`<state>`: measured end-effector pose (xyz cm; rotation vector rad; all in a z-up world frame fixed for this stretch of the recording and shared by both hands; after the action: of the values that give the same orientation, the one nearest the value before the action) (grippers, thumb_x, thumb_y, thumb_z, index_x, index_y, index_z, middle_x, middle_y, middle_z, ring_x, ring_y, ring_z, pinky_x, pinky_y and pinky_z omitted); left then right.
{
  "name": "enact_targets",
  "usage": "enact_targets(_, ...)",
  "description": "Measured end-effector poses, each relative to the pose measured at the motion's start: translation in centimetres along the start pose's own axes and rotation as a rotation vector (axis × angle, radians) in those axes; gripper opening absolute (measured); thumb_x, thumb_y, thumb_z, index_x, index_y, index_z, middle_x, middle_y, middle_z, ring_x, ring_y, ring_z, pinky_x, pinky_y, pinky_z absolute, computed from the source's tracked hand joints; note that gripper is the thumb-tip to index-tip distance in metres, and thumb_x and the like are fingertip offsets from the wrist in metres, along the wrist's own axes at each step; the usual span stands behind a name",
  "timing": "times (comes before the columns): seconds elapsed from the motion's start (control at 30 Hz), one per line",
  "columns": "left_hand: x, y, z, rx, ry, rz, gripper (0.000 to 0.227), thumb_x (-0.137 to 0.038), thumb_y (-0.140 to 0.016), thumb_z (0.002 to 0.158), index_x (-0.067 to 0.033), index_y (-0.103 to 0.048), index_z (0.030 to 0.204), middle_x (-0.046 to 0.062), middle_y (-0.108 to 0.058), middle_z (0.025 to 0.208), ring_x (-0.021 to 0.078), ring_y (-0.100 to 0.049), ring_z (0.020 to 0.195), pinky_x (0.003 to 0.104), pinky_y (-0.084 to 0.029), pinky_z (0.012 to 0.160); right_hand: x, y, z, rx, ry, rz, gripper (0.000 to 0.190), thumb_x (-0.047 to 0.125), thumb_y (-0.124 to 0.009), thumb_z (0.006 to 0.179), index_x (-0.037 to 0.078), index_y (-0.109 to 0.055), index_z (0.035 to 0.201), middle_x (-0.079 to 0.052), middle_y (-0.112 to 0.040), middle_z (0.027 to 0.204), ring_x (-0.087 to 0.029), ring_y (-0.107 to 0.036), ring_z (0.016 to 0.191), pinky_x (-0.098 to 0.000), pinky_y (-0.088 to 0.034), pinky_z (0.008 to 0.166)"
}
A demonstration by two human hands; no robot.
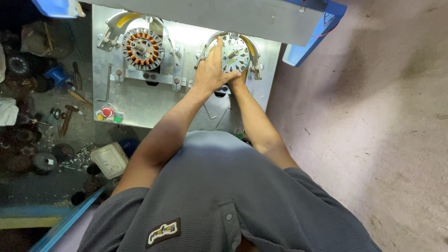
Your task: The person places a motor stator into a winding machine, secures it with a clamp, and uses an Allen key to tighten bolts. They repeatedly adjust the stator and tighten fasteners to ensure proper alignment and fit within the machine.
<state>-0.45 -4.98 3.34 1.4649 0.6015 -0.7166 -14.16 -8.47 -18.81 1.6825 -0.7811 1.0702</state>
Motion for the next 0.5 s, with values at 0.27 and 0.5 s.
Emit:
enact_targets(0.27,0.9,-0.9,-0.1,-0.018,-0.034,-0.007,0.131,-0.054,-0.097,0.071,0.0017,-0.017,0.159,0.023,-0.061,0.133,0.0444,-0.070,0.094,0.049,-0.058,0.082,-2.4,0.8,-0.1,-0.009,-0.003,-0.038,0.047,0.033,-0.054,0.105,0.005,-0.051,0.143,-0.013,-0.053,0.143,-0.028,-0.051,0.132,-0.0390,-0.044,0.114)
enact_targets(0.5,0.9,-0.9,-0.1,-0.034,-0.024,0.002,0.122,-0.050,-0.099,0.073,-0.0001,-0.026,0.156,0.021,-0.063,0.132,0.0436,-0.070,0.097,0.049,-0.058,0.080,-5.5,-0.4,-0.8,-0.045,0.007,-0.008,0.047,0.032,-0.055,0.104,0.005,-0.051,0.141,-0.013,-0.053,0.141,-0.028,-0.052,0.130,-0.0390,-0.045,0.112)
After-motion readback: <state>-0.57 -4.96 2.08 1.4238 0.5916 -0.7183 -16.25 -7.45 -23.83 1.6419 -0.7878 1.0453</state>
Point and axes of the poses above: each hand's wrist, its own z-axis towards the middle knuckle, its own y-axis out of the back of the hand, x = y × z, the point moved 5 cm from there along z, towards the middle knuckle
